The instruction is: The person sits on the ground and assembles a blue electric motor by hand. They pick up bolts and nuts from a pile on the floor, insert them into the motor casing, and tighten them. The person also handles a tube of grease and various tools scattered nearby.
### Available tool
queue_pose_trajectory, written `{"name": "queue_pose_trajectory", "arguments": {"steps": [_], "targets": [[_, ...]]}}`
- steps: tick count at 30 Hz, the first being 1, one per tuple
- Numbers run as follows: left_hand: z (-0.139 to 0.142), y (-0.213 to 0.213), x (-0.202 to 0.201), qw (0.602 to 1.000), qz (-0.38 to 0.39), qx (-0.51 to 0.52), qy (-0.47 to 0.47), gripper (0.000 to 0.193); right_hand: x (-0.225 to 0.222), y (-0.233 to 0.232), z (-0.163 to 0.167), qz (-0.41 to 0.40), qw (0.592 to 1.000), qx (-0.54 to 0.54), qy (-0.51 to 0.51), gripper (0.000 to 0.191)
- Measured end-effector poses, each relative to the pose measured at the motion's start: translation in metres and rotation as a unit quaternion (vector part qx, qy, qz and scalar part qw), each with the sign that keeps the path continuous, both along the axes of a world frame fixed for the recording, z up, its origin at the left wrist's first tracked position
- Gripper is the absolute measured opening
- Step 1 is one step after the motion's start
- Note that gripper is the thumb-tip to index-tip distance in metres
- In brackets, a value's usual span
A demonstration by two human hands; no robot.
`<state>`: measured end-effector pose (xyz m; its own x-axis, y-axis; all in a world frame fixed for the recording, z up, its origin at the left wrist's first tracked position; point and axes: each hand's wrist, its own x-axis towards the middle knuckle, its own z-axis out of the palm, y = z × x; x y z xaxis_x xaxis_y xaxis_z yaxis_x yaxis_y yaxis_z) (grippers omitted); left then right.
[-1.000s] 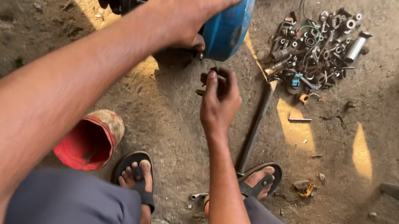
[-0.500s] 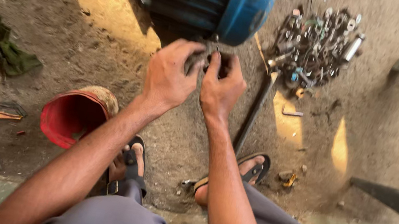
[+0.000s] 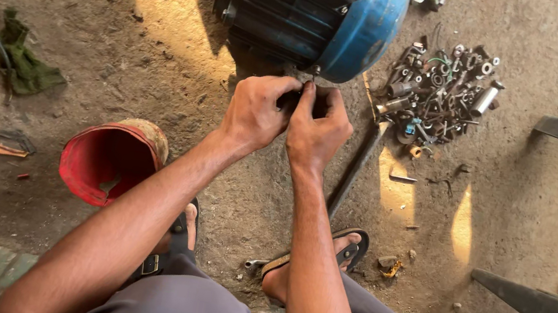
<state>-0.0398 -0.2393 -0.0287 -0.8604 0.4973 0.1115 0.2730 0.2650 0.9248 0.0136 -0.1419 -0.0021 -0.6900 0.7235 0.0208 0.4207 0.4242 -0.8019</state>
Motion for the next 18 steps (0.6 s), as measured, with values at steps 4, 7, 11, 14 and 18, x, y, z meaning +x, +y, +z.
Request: {"name": "queue_pose_trajectory", "arguments": {"steps": [4, 7, 11, 14, 18], "targets": [[-0.002, 0.002, 0.001, 0.999, -0.002, 0.019, -0.037, 0.019, 0.001, 0.000, 0.000, 0.015, 1.000, 0.005, 0.027, 0.014], [-0.005, 0.003, 0.002, 0.999, -0.004, 0.014, -0.047, 0.019, 0.001, 0.000, 0.000, 0.006, 1.000, 0.006, 0.004, 0.013], [-0.011, 0.004, 0.002, 0.998, -0.006, 0.027, -0.049, 0.017, 0.001, 0.001, 0.001, 0.008, 1.000, 0.019, -0.006, 0.013], [-0.014, 0.005, 0.003, 0.996, -0.008, 0.033, -0.077, 0.016, 0.001, 0.004, 0.000, 0.038, 0.999, 0.036, 0.002, 0.011], [-0.017, 0.007, 0.004, 0.993, -0.003, 0.024, -0.117, 0.017, -0.001, 0.009, -0.001, 0.066, 0.996, 0.052, -0.002, 0.010]]}}
